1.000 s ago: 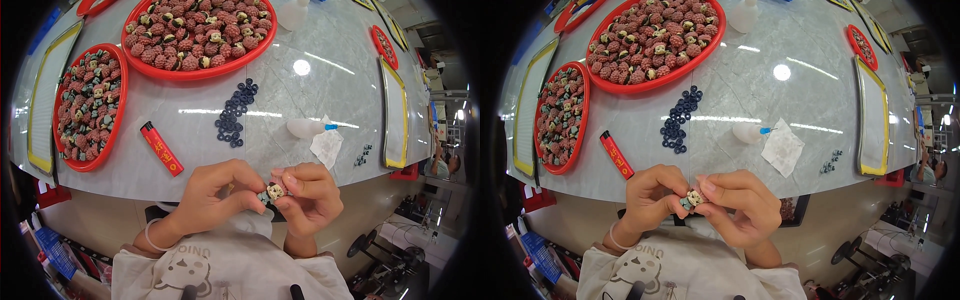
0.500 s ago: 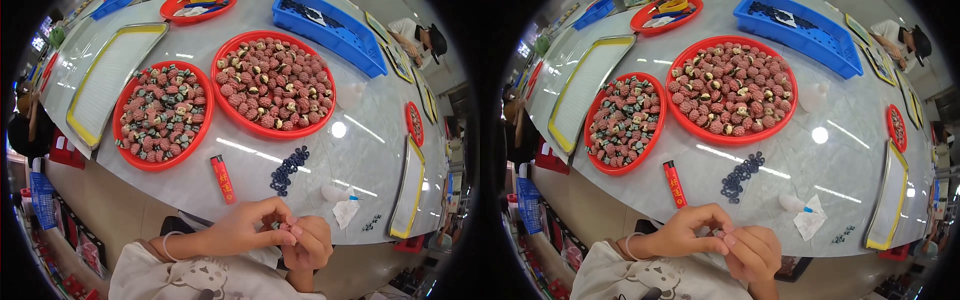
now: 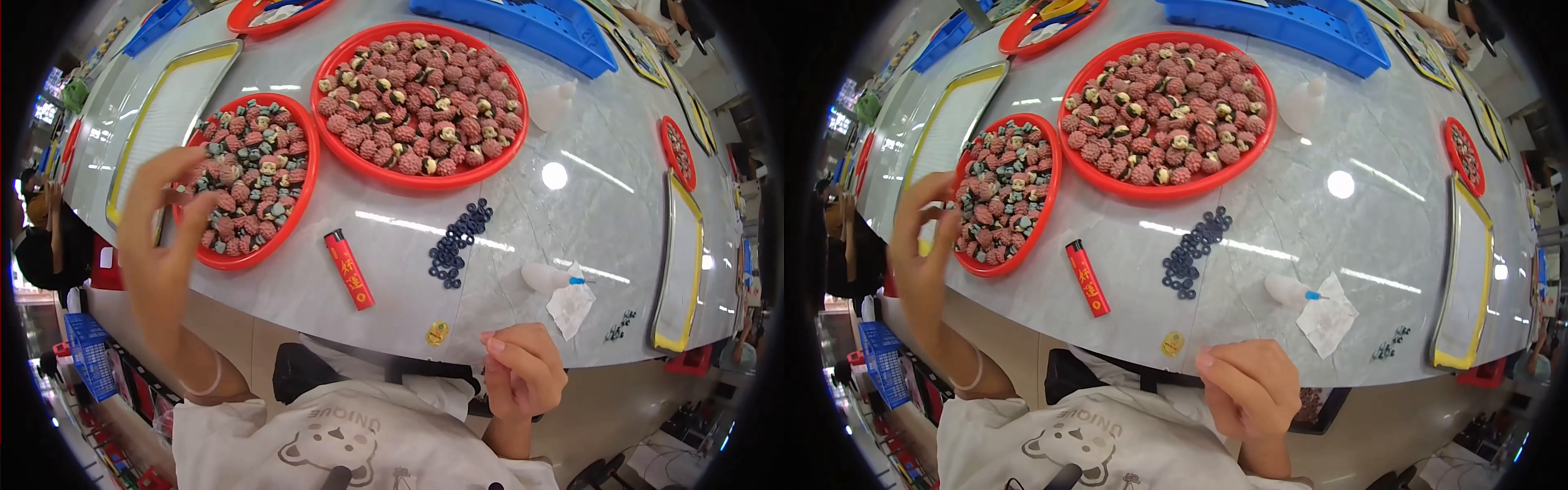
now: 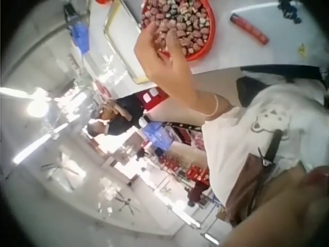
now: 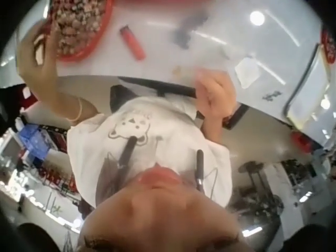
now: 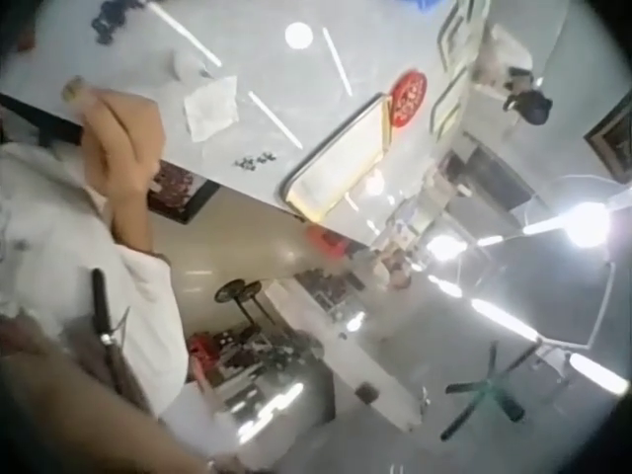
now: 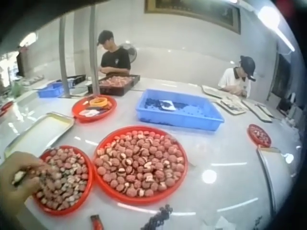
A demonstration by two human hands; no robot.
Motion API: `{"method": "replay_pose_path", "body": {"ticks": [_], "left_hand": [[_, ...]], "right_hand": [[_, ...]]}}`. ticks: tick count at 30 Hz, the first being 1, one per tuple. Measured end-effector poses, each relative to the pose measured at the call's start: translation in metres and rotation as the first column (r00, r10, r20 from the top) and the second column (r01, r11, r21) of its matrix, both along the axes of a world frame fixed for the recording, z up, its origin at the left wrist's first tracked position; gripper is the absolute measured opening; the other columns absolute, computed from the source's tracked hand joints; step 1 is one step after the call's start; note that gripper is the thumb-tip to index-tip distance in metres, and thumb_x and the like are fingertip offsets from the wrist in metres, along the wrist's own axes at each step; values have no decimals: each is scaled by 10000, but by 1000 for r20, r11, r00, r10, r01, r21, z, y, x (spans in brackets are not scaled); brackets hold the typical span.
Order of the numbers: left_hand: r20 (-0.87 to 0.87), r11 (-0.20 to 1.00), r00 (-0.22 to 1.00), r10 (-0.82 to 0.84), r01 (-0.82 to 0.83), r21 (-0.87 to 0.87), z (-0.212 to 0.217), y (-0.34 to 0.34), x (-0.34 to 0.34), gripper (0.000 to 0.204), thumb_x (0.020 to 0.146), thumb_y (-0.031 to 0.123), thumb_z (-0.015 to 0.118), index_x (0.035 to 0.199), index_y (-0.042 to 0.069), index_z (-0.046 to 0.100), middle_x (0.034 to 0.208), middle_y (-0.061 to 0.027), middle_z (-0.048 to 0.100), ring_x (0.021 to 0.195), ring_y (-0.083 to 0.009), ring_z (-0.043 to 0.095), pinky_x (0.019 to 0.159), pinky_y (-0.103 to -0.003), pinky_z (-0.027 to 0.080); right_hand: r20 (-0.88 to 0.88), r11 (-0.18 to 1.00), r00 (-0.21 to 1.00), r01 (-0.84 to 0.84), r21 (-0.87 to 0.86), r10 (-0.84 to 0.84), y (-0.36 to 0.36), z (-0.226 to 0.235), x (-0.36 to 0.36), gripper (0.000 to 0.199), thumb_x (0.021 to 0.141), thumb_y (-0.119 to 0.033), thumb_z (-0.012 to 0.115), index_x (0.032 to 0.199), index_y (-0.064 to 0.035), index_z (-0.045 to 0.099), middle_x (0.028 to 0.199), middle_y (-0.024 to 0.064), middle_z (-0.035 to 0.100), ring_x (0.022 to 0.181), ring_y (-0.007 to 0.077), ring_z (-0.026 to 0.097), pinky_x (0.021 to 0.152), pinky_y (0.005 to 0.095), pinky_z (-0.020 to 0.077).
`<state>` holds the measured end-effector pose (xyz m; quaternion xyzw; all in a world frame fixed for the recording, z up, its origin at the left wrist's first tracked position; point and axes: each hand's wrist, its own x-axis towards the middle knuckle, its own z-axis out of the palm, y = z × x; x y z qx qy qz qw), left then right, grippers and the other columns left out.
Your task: The person takes figurine heads from a red tray, applies glue from a needle bottle, and attaches body pieces to them by hand before placing the assembled figurines into a separate tray, occasionally heating the needle tip with a lighter.
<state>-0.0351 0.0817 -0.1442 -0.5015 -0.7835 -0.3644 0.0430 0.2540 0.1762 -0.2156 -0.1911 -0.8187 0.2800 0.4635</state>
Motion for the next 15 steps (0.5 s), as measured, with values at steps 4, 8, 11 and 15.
{"method": "replay_pose_path", "body": {"ticks": [4, 8, 11, 15], "left_hand": [[-103, 914, 959, -263, 282, 290, 33, -40, 2, 266, 822, 102, 467, 1010, -76, 531, 1023, -182, 537, 900, -209, 525, 745, -268, 409], [-52, 874, 962, -268, 265, 407, 21, -170, -59, 318, 810, 150, 490, 1060, -44, 465, 1079, -169, 475, 938, -219, 501, 774, -283, 402], [-43, 836, 964, -263, 250, 488, 20, -187, -54, 373, 800, 185, 508, 1098, -20, 415, 1120, -159, 429, 967, -228, 483, 796, -294, 397], [-16, 777, 961, -275, 232, 585, 21, -92, 17, 461, 788, 233, 531, 1148, 12, 349, 1176, -146, 367, 1005, -238, 459, 825, -309, 391]], "right_hand": [[-19, 998, 999, -49, -25, 49, -3, -1, 1, 197, 659, 112, 558, 837, 31, 579, 682, 145, 602, 539, 184, 517, 475, 248, 391], [-35, 999, 999, -35, -16, 35, -6, 5, 7, 220, 639, 133, 546, 832, 39, 589, 674, 141, 601, 541, 182, 516, 472, 245, 388], [-44, 998, 998, -46, -45, 44, -10, 4, 5, 252, 612, 148, 539, 831, 40, 598, 669, 131, 600, 539, 183, 518, 474, 241, 387], [-27, 999, 999, -26, -41, 25, -10, -3, 10, 274, 585, 154, 535, 823, 37, 604, 661, 118, 600, 537, 184, 522, 476, 242, 389]]}}
